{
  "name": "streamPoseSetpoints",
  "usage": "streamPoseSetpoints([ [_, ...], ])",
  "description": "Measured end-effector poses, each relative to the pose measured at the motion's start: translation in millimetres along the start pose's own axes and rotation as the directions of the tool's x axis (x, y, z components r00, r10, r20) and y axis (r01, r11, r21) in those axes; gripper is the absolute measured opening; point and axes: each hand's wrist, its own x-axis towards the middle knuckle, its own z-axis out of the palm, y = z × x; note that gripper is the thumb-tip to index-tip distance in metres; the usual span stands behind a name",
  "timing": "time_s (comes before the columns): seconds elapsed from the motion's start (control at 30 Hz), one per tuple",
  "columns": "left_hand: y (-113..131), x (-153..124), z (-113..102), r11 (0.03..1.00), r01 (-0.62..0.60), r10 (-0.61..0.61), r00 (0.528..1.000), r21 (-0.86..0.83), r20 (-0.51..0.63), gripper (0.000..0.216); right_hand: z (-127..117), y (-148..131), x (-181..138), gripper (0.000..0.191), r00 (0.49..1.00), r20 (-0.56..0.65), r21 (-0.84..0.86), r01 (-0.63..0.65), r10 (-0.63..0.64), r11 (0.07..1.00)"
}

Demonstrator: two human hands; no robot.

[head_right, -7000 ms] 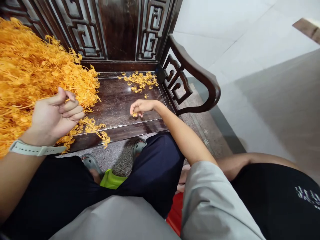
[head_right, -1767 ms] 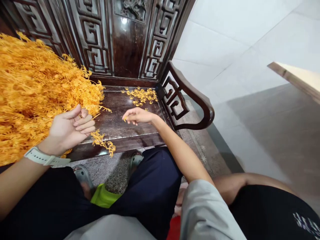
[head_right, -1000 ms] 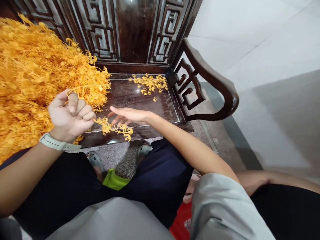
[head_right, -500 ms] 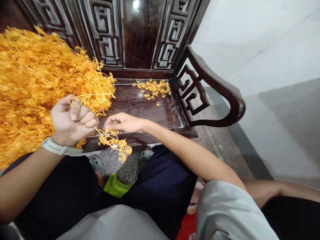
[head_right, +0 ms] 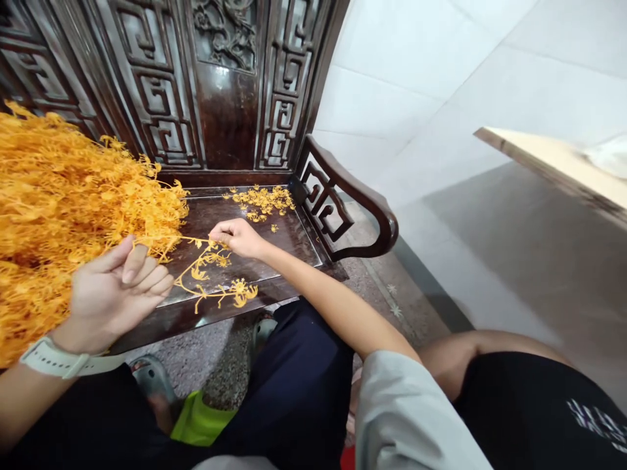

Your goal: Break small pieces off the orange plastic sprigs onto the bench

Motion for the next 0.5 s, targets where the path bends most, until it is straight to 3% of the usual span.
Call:
streamPoseSetpoints([
  [0.23, 3.3, -3.9, 2.6, 1.0, 0.007, -0.006, 0.999, 0.025, -0.034, 0.061, 8.2, 9.9, 13.5, 0.023, 0.996, 0.038, -0.018, 0.08, -0.079, 0.997],
  [0.33, 2.6, -17.7, -0.7, 0.996, 0.064, -0.064, 0.998, 0.065, 0.012, 0.061, -15.5, 20.9, 23.0, 0.018, 0.995, -0.094, 0.031, 0.046, -0.043, 0.998],
  [0.37, 0.8, -24.3, -1.8, 0.994, 0.079, -0.083, 0.996, 0.081, 0.042, 0.062, -30.1, 26.6, 22.7, 0.019, 0.977, -0.215, 0.053, 0.002, 0.01, 0.999],
  [0.43, -3.7, -37.3, -3.6, 0.989, 0.061, -0.075, 0.992, 0.131, 0.103, 0.065, -62.4, 40.9, 14.4, 0.025, 0.856, -0.493, 0.173, -0.078, 0.155, 0.982],
  [0.47, -5.5, -42.2, -4.2, 0.986, 0.037, -0.057, 0.992, 0.163, 0.115, 0.065, -76.8, 48.5, 7.4, 0.028, 0.787, -0.573, 0.247, -0.098, 0.227, 0.964],
  [0.5, -6.5, -45.2, -4.7, 0.981, 0.023, -0.044, 0.993, 0.194, 0.109, 0.064, -88.6, 55.5, -0.5, 0.03, 0.77, -0.585, 0.27, -0.11, 0.254, 0.957],
])
